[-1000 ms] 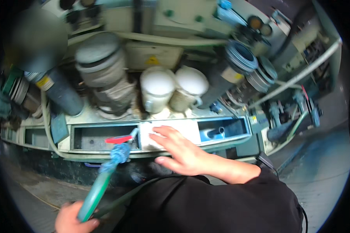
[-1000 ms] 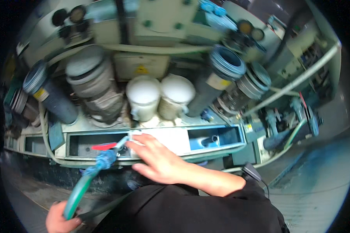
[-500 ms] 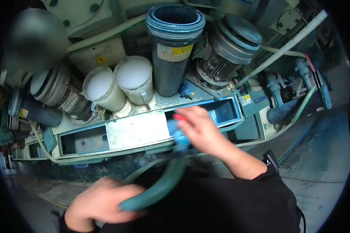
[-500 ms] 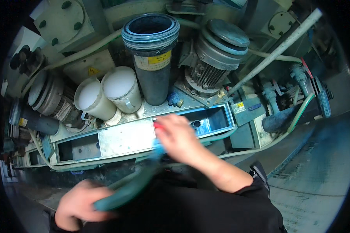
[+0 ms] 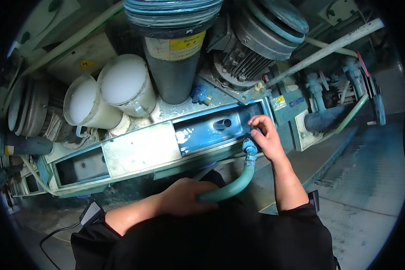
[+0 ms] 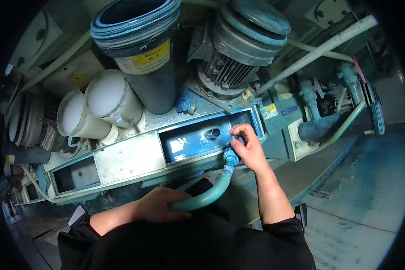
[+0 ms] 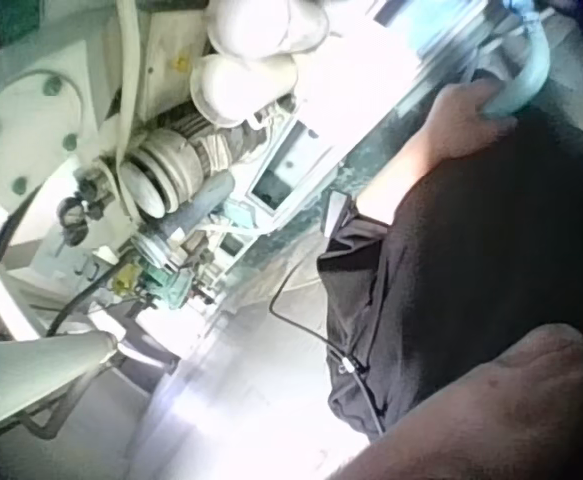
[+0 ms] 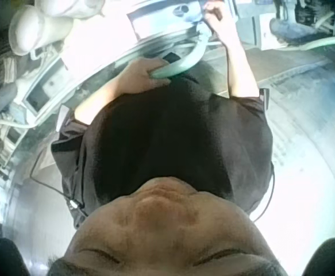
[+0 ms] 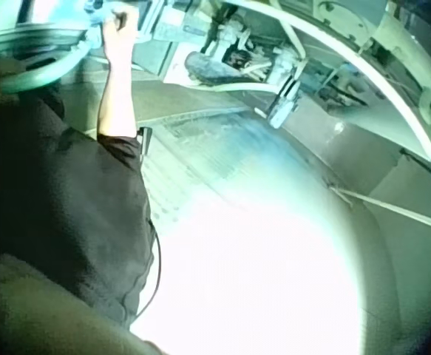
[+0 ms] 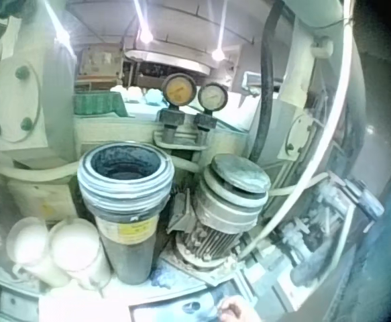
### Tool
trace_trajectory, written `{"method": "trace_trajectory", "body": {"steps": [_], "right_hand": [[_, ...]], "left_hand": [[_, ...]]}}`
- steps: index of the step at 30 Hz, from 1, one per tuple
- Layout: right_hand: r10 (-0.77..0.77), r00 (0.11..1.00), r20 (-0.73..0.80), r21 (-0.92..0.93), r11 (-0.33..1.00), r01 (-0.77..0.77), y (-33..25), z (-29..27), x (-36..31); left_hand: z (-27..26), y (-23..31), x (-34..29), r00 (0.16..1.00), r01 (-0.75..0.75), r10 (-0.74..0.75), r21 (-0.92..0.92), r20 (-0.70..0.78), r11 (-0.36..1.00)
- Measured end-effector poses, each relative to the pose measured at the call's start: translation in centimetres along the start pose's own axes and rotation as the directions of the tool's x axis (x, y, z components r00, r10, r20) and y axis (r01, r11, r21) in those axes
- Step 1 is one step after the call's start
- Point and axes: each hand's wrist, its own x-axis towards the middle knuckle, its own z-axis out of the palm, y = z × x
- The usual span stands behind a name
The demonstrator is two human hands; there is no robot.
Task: Cleaning and filling a machine coolant tray using an industrial hose.
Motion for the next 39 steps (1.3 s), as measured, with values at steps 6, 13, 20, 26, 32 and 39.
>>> {"method": "trace_trajectory", "body": {"steps": [6, 13, 20, 26, 32, 39], "right_hand": [[0.34, 0.94, 0.035, 0.117, 0.932, -0.342, 5.0, -3.4, 4.1], [0.766, 0.641, -0.055, -0.141, 0.63, -0.764, 12.3, -5.5, 8.1], [0.798, 0.601, -0.047, -0.245, 0.574, -0.782, 15.9, -4.9, 10.7], [0.766, 0.637, -0.091, -0.165, 0.619, -0.768, 16.1, -5.3, 11.5], [0.789, 0.614, -0.021, -0.262, 0.588, -0.765, 13.9, -5.5, 11.8], [0.8, 0.599, -0.042, -0.569, 0.474, -0.672, 12.6, -5.8, 11.3]], "left_hand": [[1.0, 2.4, 2.9, 0.974, 0.051, -0.035, 0.063, -0.223, 0.997], [3.0, 5.7, 3.1, 0.931, 0.045, -0.008, 0.093, -0.364, 0.995], [2.7, 5.5, 3.3, 0.925, -0.101, 0.146, 0.144, -0.351, 0.984], [2.2, 4.9, 3.1, 0.925, -0.188, 0.205, 0.084, -0.32, 0.979], [2.2, 4.0, 2.5, 0.906, -0.235, 0.242, 0.063, -0.348, 0.97], [1.3, 5.0, 2.6, 0.856, -0.284, 0.267, 0.028, -0.443, 0.958]]}}
